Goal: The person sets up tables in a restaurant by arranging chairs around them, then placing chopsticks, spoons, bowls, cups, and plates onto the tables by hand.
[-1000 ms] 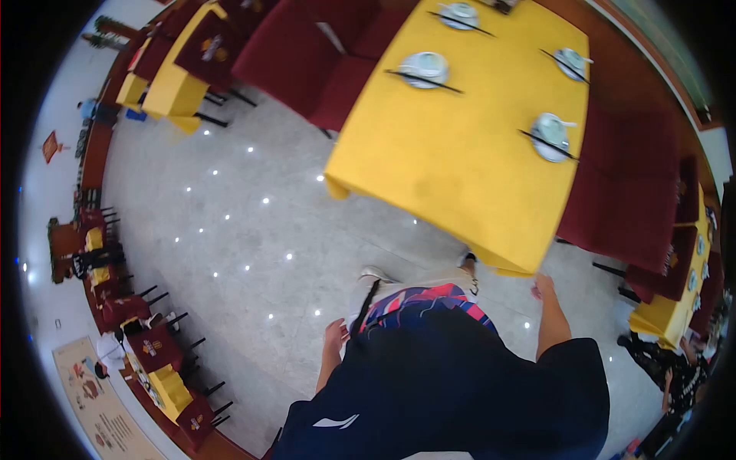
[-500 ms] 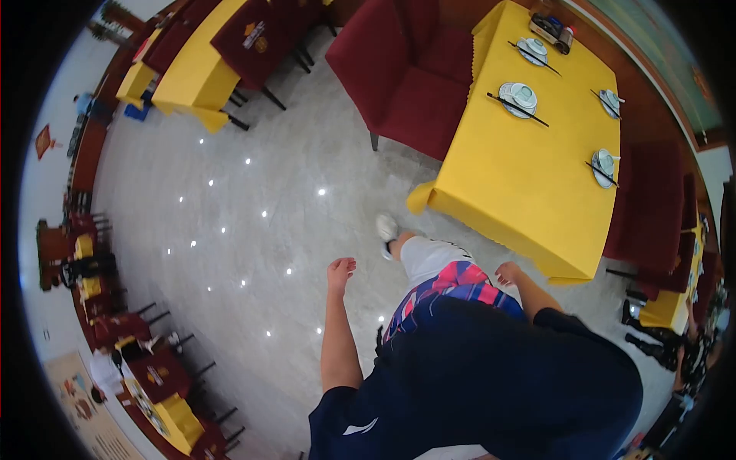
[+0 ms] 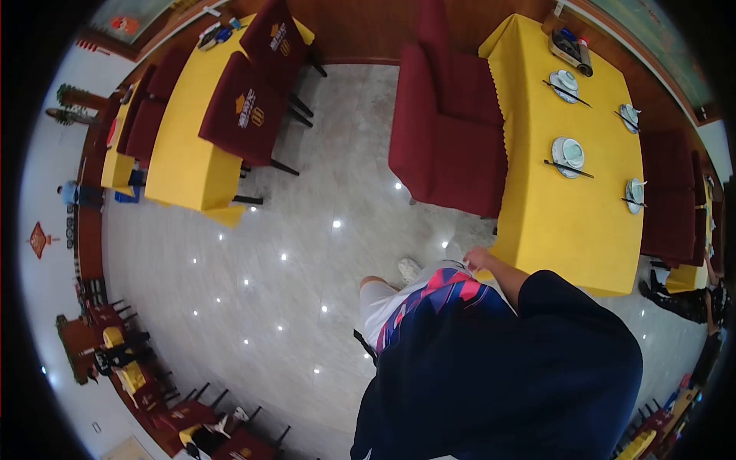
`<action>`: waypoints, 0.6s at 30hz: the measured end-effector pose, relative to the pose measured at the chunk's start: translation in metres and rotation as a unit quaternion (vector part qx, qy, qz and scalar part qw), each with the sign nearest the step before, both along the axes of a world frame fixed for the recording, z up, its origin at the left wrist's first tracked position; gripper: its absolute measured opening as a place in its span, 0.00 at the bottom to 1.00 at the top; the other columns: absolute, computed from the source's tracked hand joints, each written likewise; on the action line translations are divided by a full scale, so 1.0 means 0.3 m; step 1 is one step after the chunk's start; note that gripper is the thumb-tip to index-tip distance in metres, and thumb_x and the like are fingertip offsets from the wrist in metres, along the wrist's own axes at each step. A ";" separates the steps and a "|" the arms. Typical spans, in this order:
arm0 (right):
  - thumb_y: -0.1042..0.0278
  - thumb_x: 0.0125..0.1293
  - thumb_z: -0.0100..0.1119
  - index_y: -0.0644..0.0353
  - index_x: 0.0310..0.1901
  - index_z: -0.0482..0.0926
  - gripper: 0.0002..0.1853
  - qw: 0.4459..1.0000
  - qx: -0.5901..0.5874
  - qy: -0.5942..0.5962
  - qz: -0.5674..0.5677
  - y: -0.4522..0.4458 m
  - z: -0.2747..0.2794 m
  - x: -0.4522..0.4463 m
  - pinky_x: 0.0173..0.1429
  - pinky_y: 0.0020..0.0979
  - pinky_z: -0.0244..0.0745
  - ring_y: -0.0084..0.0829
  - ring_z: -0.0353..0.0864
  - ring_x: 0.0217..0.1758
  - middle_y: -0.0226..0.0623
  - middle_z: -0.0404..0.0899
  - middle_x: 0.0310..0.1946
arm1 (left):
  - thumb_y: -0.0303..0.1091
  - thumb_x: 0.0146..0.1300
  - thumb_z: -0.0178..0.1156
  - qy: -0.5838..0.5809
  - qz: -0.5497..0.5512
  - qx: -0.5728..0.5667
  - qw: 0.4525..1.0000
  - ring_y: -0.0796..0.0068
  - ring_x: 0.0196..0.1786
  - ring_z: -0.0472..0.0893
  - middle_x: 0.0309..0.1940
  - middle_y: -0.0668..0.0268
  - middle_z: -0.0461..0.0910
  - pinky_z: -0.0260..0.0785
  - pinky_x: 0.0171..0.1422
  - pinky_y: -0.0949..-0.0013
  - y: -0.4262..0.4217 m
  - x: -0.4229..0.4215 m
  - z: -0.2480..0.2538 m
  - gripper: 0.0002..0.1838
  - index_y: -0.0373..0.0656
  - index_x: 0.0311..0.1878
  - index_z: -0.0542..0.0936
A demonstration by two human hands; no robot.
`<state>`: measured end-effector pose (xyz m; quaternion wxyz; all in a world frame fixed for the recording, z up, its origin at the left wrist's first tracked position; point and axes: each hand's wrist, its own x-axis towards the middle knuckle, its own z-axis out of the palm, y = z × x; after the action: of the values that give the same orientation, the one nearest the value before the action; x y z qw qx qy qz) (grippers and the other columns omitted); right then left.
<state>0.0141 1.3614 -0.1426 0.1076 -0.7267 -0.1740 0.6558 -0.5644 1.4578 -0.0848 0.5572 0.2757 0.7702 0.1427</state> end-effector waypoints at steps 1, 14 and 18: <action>0.58 0.62 0.57 0.53 0.44 0.80 0.12 0.976 0.000 0.001 -0.219 0.086 0.084 0.032 0.33 0.38 0.78 0.32 0.82 0.28 0.36 0.84 0.32 | 0.46 0.66 0.55 0.009 -0.023 -0.010 1.000 0.69 0.39 0.83 0.38 0.62 0.84 0.73 0.36 0.67 0.109 0.035 0.022 0.17 0.39 0.42 0.79; 0.69 0.63 0.47 0.48 0.48 0.73 0.12 0.629 0.026 -0.199 -0.751 0.602 0.159 0.635 0.24 0.30 0.69 0.28 0.72 0.19 0.36 0.76 0.28 | 0.46 0.63 0.55 0.103 -0.385 -0.111 0.910 0.70 0.39 0.82 0.37 0.62 0.84 0.73 0.37 0.65 1.939 0.844 0.020 0.17 0.42 0.42 0.80; 0.64 0.68 0.51 0.51 0.64 0.66 0.22 0.558 0.096 -0.380 -0.732 0.843 0.566 0.718 0.31 0.27 0.73 0.25 0.78 0.28 0.34 0.78 0.31 | 0.46 0.62 0.56 -0.042 -0.590 -0.124 0.797 0.70 0.34 0.82 0.34 0.61 0.84 0.72 0.36 0.64 2.758 1.203 0.002 0.14 0.46 0.41 0.80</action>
<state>0.2295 1.6142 0.0272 0.5431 -0.7716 0.3311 -0.0058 -0.2036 2.2853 -0.0842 0.5948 0.5994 0.4447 -0.2987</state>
